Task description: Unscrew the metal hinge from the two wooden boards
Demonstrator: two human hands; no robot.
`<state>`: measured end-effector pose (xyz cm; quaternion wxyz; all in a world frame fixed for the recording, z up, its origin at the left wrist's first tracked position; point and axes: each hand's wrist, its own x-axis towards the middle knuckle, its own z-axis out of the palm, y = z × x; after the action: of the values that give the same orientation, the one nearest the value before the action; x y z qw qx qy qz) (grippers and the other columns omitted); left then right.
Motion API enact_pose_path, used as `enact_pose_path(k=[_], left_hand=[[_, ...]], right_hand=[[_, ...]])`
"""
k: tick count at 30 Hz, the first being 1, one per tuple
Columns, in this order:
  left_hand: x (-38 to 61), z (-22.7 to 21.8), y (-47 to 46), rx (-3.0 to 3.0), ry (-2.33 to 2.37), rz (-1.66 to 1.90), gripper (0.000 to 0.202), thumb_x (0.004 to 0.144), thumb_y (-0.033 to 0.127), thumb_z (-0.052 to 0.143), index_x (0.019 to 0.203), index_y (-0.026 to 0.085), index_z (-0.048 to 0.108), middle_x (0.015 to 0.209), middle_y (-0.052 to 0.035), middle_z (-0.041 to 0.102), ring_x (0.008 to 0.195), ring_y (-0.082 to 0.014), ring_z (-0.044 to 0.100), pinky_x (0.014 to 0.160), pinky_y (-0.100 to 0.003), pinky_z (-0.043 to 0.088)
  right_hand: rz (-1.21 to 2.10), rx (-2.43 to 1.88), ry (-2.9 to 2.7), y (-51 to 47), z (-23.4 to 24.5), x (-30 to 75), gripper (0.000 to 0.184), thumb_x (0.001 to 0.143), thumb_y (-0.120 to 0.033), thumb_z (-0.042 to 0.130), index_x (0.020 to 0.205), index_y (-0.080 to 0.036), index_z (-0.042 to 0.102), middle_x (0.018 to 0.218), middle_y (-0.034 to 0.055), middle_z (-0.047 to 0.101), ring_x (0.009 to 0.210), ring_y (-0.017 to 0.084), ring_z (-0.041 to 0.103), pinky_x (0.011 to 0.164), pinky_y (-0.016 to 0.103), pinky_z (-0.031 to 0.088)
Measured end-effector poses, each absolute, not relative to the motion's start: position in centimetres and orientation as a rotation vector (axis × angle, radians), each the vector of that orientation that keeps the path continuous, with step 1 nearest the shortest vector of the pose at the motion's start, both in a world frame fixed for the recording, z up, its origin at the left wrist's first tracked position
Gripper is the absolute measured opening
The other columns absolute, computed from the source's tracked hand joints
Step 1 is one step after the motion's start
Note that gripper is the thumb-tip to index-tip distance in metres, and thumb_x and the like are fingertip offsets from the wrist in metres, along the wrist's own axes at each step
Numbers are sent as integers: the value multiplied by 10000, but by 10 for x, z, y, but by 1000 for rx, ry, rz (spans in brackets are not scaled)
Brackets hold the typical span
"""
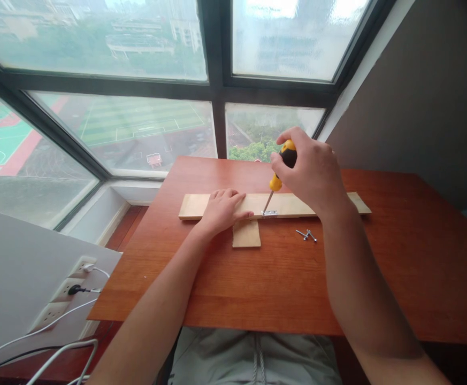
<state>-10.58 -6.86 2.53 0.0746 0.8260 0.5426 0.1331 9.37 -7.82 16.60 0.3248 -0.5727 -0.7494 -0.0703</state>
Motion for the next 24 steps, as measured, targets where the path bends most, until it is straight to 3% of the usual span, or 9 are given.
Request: enact_pose_path(k=[4,10,17,24], left_hand=[[-106,24,-68,2469,1630,400,654,874,699,510,1340,248,600,1324,-103,599,1201,-320,517,1062,-439,342],[-107,22,-67,2481,1629,423,654,868,697,524,1337,248,600,1318,-103,599,1194,-313,527,1063,-435,345],[-107,22,-69,2503,1627,433,642,876,690,520,1335,247,595,1305,-103,603,1176,-305,537,1061,-428,352],[-107,21,-69,2528,1614,455,624,880,679,525,1325,247,597,1286,-105,606,1164,-302,544,1056,-427,355]], right_hand=[[-119,-1446,-2002,-80,166,94,326,827,-241,523,1148,-234,576,949,59,680,786,223,596,642,334,420],[-211,-1520,-1940,-80,167,92,241,858,-377,580,1055,-243,613,888,54,679,747,229,589,648,352,414],[-113,-1456,-2013,-82,167,93,343,820,-237,528,1161,-239,571,959,57,696,770,229,607,634,339,422],[-230,-1519,-1956,-81,167,92,251,852,-393,611,1061,-253,608,920,51,694,782,244,610,678,368,429]])
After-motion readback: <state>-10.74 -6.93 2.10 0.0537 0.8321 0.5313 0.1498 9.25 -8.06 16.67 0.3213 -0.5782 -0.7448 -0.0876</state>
